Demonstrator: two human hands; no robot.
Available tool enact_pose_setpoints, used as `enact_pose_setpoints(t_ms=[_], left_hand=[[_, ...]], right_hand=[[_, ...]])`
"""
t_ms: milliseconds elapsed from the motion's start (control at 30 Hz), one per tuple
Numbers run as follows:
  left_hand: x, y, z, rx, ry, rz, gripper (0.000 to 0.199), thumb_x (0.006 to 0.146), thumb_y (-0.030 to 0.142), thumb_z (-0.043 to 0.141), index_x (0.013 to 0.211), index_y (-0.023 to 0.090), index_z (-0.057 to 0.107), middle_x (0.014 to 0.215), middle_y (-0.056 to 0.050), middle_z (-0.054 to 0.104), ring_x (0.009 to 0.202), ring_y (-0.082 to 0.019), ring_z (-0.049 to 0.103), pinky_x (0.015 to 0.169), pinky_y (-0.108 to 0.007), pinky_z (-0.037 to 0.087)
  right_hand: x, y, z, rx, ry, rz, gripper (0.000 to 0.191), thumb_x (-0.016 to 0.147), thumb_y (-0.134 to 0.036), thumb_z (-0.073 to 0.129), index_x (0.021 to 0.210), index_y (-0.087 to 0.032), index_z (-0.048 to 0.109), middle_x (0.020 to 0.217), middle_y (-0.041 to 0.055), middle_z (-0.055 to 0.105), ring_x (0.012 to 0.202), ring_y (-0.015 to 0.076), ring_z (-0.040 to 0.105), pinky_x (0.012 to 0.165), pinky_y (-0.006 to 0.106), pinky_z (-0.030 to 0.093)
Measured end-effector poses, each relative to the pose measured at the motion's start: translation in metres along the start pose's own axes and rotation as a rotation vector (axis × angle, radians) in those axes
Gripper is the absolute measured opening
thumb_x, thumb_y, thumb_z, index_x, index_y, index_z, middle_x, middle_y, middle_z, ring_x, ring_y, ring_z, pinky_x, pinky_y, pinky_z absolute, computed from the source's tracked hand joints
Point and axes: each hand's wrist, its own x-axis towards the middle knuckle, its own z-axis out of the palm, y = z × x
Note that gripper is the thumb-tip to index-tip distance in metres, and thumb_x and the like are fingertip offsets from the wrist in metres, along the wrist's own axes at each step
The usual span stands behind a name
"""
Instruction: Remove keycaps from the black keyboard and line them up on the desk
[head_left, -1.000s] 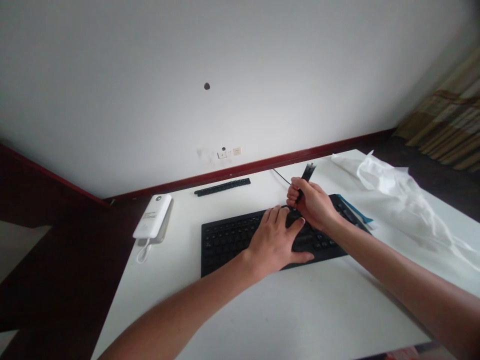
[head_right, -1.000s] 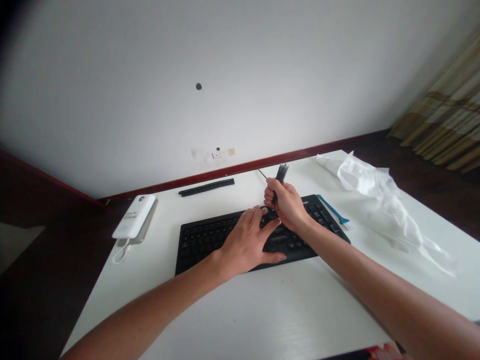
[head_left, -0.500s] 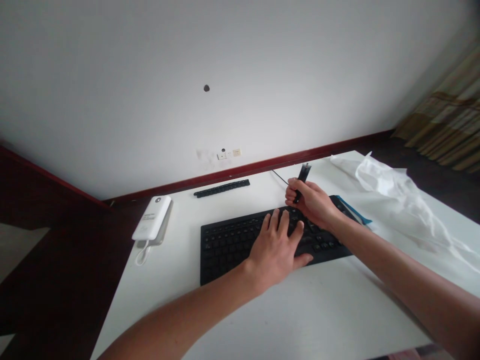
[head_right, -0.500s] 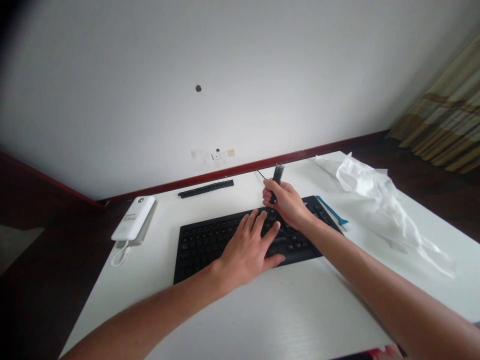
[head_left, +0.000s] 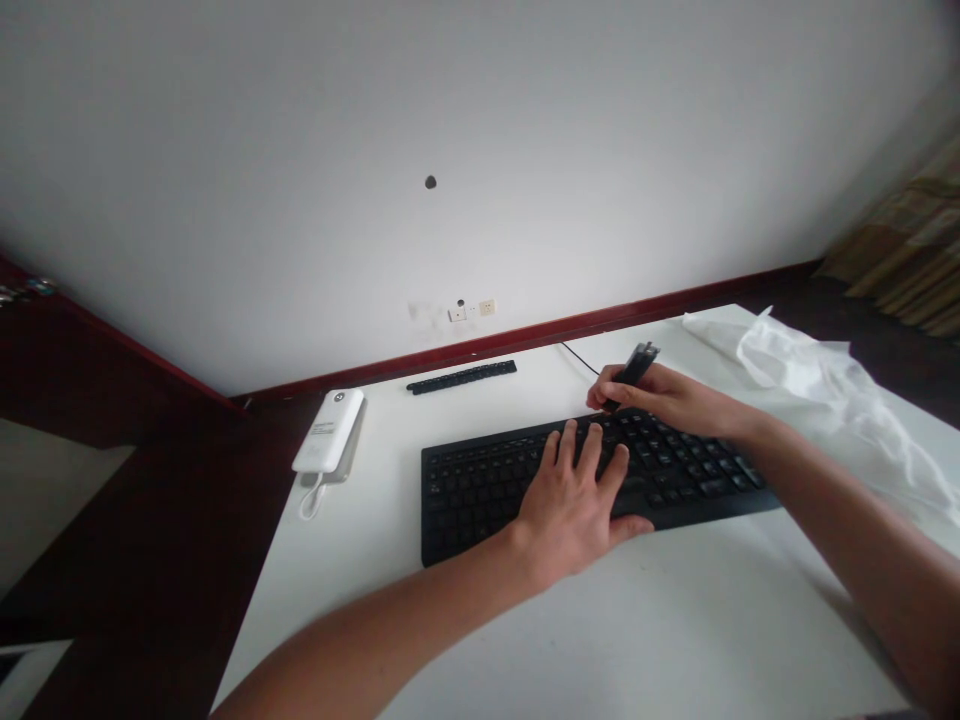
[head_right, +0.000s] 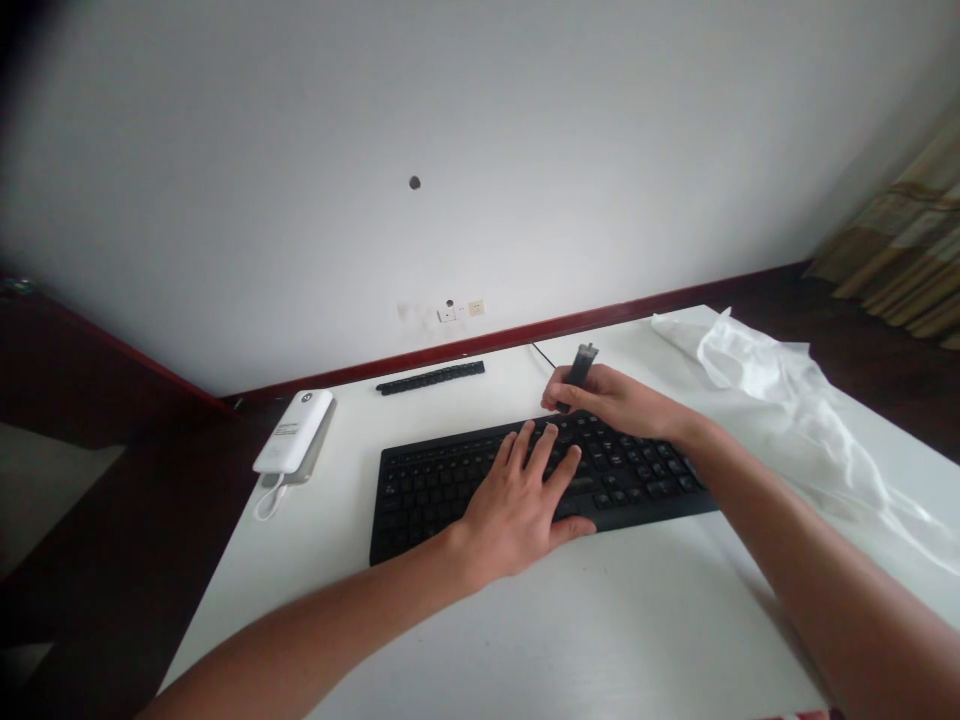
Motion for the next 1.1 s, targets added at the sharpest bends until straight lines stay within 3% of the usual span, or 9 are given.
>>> enact_pose_setpoints(t_ms=[133,300,533,700,933,1100], left_hand=[[0.0,0.0,0.0,-0.003,-0.007,-0.003,0.081,0.096,0.071,0.044,0.155,0.015,0.04,0.161,-0.022,0.038,0.149,-0.043,0.035,0.118,-0.058,0.036],[0.0,0.0,0.001,-0.026,-0.005,-0.013,0.082,0.096,0.073,0.039,0.155,0.015,0.04,0.161,-0.022,0.038,0.149,-0.043,0.035,0.118,-0.057,0.036],[-0.001,0.0,0.002,-0.027,0.004,-0.017,0.082,0.097,0.073,0.038,0.156,0.016,0.039,0.164,-0.022,0.034,0.149,-0.041,0.036,0.118,-0.057,0.037],[-0.001,0.001,0.003,-0.015,0.001,-0.015,0.083,0.098,0.073,0.035,0.156,0.014,0.038,0.163,-0.023,0.034,0.149,-0.041,0.037,0.119,-0.056,0.035],[-0.001,0.001,0.001,0.022,-0.008,-0.013,0.08,0.099,0.071,0.033,0.156,0.015,0.038,0.16,-0.022,0.039,0.149,-0.041,0.037,0.118,-0.056,0.037],[-0.002,0.002,0.001,0.03,-0.011,-0.01,0.08,0.099,0.072,0.031,0.156,0.016,0.038,0.162,-0.021,0.037,0.149,-0.041,0.036,0.118,-0.056,0.037]], right_hand=[[0.0,0.01,-0.011,-0.014,-0.027,0.068,0.04,0.078,-0.058,0.079,0.091,-0.021,0.079,0.089,0.0075,0.075,0.084,0.0261,0.068,0.075,0.038,0.056],[-0.002,0.005,-0.009,-0.122,-0.05,0.016,0.036,0.084,-0.056,0.074,0.09,-0.02,0.077,0.084,0.0069,0.076,0.078,0.0248,0.069,0.072,0.036,0.055],[-0.005,-0.008,0.018,-0.502,0.138,-0.032,0.021,0.09,-0.045,0.068,0.09,-0.025,0.074,0.065,0.0013,0.071,0.06,0.0222,0.064,0.062,0.034,0.045],[-0.006,-0.008,0.021,-0.593,0.179,-0.039,0.023,0.093,-0.046,0.063,0.092,-0.025,0.073,0.066,0.0022,0.072,0.062,0.024,0.067,0.064,0.035,0.045],[-0.01,-0.022,0.028,-0.819,0.1,-0.001,0.036,0.096,-0.05,0.053,0.081,-0.021,0.069,0.061,0.0043,0.069,0.058,0.0216,0.065,0.059,0.032,0.043],[-0.014,-0.022,0.018,-0.704,0.017,-0.016,0.026,0.095,-0.043,0.055,0.084,-0.024,0.07,0.062,-0.0014,0.067,0.058,0.0173,0.06,0.06,0.029,0.044]])
